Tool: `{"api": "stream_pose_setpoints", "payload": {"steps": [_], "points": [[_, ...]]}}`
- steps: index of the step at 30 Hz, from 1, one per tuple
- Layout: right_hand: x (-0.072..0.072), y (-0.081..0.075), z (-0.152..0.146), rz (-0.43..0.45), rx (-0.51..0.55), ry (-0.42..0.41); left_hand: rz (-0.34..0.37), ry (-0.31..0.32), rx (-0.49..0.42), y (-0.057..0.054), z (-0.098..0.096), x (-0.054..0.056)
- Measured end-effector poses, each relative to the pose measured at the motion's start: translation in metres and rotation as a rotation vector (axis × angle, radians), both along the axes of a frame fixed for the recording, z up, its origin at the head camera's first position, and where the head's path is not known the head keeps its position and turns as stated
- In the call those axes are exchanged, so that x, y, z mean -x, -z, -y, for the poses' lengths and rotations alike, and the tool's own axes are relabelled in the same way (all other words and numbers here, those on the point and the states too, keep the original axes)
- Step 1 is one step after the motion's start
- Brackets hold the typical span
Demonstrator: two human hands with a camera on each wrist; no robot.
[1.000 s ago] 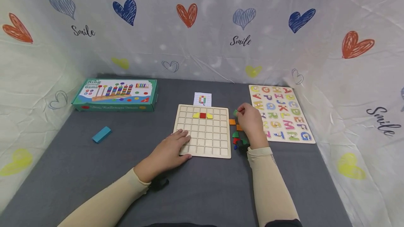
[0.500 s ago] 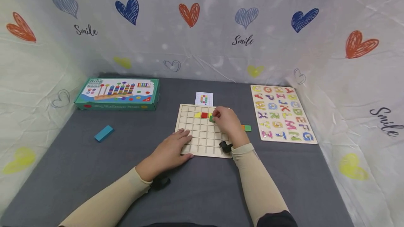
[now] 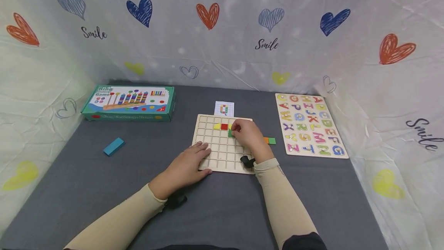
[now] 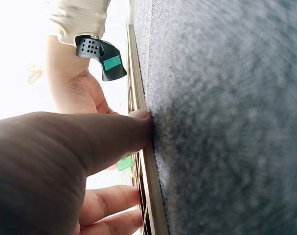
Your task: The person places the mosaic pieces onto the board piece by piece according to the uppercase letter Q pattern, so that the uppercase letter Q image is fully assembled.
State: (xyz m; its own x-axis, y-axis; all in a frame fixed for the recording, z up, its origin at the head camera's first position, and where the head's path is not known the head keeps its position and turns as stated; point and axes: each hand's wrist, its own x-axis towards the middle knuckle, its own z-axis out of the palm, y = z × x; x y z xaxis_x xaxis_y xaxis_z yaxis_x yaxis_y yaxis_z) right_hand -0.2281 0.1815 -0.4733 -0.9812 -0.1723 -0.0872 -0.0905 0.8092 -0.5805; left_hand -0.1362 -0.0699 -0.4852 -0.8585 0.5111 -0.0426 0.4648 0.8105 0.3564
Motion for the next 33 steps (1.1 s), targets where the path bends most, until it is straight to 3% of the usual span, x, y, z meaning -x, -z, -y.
{"api": "stream_pose_setpoints", "payload": {"steps": [33], "points": [[-0.0046, -0.0018, 0.0041, -0.011, -0.027, 0.01, -0.029, 0.01, -0.003, 0.0016, 0.0004, 0.0001]]}}
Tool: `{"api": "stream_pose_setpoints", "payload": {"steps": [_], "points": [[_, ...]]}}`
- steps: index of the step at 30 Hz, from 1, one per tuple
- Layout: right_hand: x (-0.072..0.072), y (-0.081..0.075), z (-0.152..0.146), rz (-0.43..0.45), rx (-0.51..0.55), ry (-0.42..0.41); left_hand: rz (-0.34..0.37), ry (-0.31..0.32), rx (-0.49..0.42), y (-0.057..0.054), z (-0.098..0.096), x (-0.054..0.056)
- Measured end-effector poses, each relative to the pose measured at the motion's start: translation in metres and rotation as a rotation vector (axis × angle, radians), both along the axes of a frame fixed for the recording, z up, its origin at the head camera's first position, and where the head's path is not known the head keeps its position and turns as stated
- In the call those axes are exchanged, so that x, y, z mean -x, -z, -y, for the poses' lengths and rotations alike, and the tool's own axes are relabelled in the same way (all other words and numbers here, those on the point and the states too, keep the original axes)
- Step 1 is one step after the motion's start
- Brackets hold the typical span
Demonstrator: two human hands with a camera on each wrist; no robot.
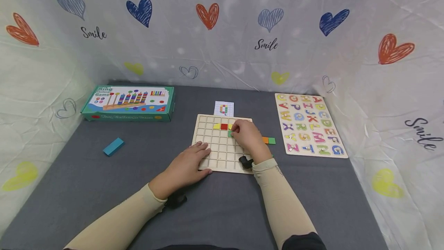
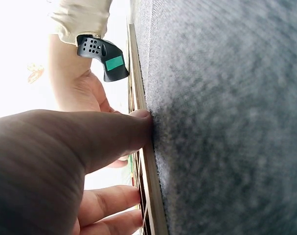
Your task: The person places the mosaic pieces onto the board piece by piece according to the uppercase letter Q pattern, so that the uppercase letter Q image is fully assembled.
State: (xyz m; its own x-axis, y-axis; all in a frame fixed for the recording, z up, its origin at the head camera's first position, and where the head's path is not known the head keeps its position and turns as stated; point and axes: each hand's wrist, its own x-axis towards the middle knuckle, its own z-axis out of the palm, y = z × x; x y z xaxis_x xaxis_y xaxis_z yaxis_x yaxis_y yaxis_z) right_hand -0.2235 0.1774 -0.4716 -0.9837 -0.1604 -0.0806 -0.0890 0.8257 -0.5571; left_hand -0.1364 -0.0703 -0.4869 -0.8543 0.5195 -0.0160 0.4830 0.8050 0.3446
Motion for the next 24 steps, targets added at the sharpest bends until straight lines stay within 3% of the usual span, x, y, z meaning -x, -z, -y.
{"api": "stream_pose_setpoints", "payload": {"steps": [8, 13, 18, 24], "points": [[0.001, 0.001, -0.001, 0.009, 0.004, 0.006, -0.001, -0.002, -0.002, 0.0, 0.0, 0.0], [0.0, -0.006, -0.008, 0.016, 0.03, 0.007, 0.006, -0.006, 0.003, -0.001, -0.001, -0.001], [-0.002, -0.02, -0.037, -0.003, 0.077, 0.045, 0.01, -0.004, 0.01, -0.002, -0.002, 0.0], [-0.011, -0.027, -0.08, 0.011, 0.058, 0.085, 0.019, -0.005, 0.019, -0.001, -0.001, 0.001]]}}
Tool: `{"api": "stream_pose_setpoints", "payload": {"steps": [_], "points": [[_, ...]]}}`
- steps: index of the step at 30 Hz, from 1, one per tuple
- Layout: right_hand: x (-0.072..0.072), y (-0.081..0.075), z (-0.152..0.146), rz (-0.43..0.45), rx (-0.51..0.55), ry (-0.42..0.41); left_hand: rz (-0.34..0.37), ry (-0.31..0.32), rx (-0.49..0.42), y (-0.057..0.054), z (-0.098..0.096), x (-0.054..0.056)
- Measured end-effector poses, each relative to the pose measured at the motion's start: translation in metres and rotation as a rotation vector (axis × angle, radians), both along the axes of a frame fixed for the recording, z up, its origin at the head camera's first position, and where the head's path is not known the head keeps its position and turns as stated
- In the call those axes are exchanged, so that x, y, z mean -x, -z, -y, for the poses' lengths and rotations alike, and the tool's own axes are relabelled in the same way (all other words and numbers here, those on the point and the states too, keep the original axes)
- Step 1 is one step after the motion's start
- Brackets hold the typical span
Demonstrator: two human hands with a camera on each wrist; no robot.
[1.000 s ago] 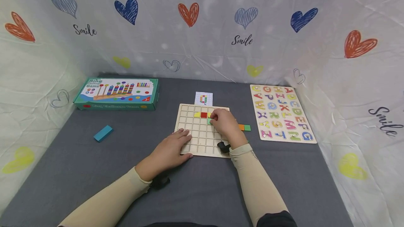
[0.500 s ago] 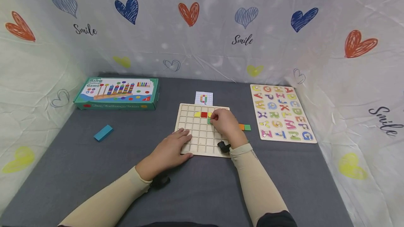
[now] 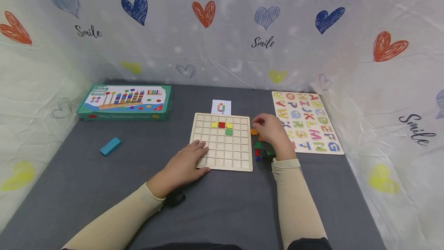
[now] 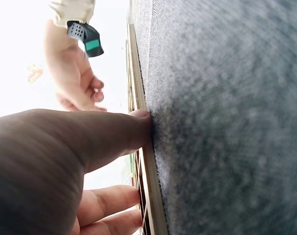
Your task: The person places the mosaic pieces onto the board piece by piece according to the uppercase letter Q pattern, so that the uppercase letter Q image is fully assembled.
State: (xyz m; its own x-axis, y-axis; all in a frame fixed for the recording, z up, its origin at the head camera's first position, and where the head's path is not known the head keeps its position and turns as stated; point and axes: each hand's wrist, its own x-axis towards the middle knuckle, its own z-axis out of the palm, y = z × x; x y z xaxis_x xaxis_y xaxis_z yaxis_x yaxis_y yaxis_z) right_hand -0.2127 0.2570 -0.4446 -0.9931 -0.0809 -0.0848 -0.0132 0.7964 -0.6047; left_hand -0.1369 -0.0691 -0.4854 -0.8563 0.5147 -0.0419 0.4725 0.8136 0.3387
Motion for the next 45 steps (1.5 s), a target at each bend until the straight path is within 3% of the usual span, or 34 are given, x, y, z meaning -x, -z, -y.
{"api": "stream_pose_setpoints", "payload": {"steps": [10, 15, 23, 37, 45], "points": [[-0.016, 0.011, -0.044, 0.063, -0.134, -0.009, 0.003, 0.0, 0.001, -0.003, 0.002, 0.001], [-0.019, 0.019, -0.051, 0.096, -0.13, -0.041, 0.0, 0.004, 0.001, 0.001, 0.0, 0.001], [-0.022, 0.02, -0.048, 0.097, -0.125, -0.025, -0.017, 0.008, 0.006, 0.007, -0.001, 0.002], [-0.028, 0.01, -0.043, -0.006, -0.153, 0.098, -0.018, 0.003, -0.007, 0.003, 0.0, 0.0], [-0.02, 0.005, -0.003, -0.059, -0.091, 0.06, -0.022, 0.009, -0.006, 0.003, 0.0, 0.001]]}}
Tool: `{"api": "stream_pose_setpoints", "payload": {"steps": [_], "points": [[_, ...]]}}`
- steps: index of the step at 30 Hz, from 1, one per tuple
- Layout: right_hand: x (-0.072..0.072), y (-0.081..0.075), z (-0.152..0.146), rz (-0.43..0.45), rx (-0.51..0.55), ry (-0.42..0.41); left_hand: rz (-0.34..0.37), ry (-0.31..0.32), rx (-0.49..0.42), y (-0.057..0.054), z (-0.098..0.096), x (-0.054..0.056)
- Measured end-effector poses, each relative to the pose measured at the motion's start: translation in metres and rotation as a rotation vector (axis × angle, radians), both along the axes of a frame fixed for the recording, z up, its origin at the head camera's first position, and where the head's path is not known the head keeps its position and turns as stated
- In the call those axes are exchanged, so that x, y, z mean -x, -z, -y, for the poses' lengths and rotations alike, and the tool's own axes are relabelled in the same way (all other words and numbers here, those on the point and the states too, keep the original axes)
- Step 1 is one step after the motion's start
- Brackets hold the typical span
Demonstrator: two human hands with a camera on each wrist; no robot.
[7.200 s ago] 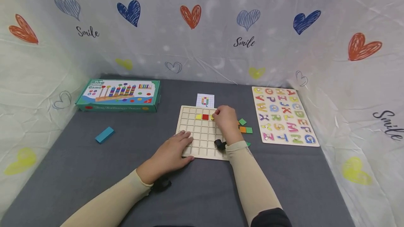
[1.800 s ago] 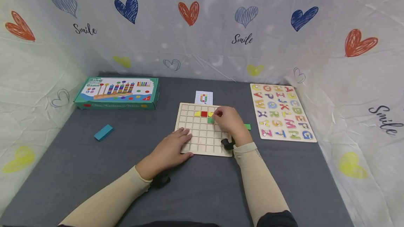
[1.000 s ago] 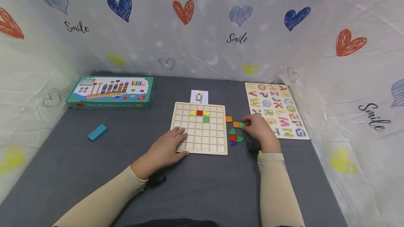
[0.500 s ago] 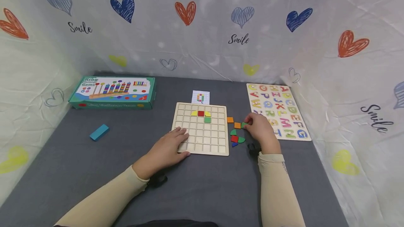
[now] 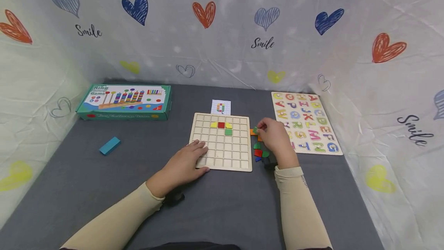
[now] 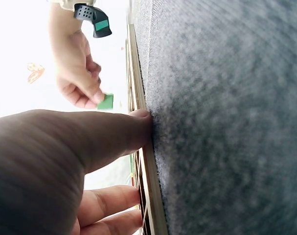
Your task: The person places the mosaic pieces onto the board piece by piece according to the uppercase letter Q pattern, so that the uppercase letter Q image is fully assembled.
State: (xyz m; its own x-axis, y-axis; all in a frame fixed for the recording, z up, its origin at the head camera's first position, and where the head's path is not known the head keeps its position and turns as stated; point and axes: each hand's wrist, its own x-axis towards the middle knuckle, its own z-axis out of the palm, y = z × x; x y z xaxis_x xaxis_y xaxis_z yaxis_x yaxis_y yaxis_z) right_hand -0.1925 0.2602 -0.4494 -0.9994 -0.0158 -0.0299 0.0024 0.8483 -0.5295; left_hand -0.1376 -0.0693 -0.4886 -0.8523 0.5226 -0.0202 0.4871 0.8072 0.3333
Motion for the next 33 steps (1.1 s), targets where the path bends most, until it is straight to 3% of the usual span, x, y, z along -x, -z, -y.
{"api": "stream_pose_setpoints", "payload": {"steps": [7, 13, 33], "points": [[0.009, 0.006, 0.05, 0.002, 0.018, -0.149, 0.011, -0.001, -0.007, -0.001, 0.001, 0.0], [0.012, 0.014, 0.072, 0.022, 0.034, -0.242, 0.009, -0.006, -0.005, -0.001, 0.001, 0.0], [0.011, 0.018, 0.082, 0.025, -0.007, -0.246, 0.009, -0.006, -0.007, -0.003, 0.001, 0.0]]}}
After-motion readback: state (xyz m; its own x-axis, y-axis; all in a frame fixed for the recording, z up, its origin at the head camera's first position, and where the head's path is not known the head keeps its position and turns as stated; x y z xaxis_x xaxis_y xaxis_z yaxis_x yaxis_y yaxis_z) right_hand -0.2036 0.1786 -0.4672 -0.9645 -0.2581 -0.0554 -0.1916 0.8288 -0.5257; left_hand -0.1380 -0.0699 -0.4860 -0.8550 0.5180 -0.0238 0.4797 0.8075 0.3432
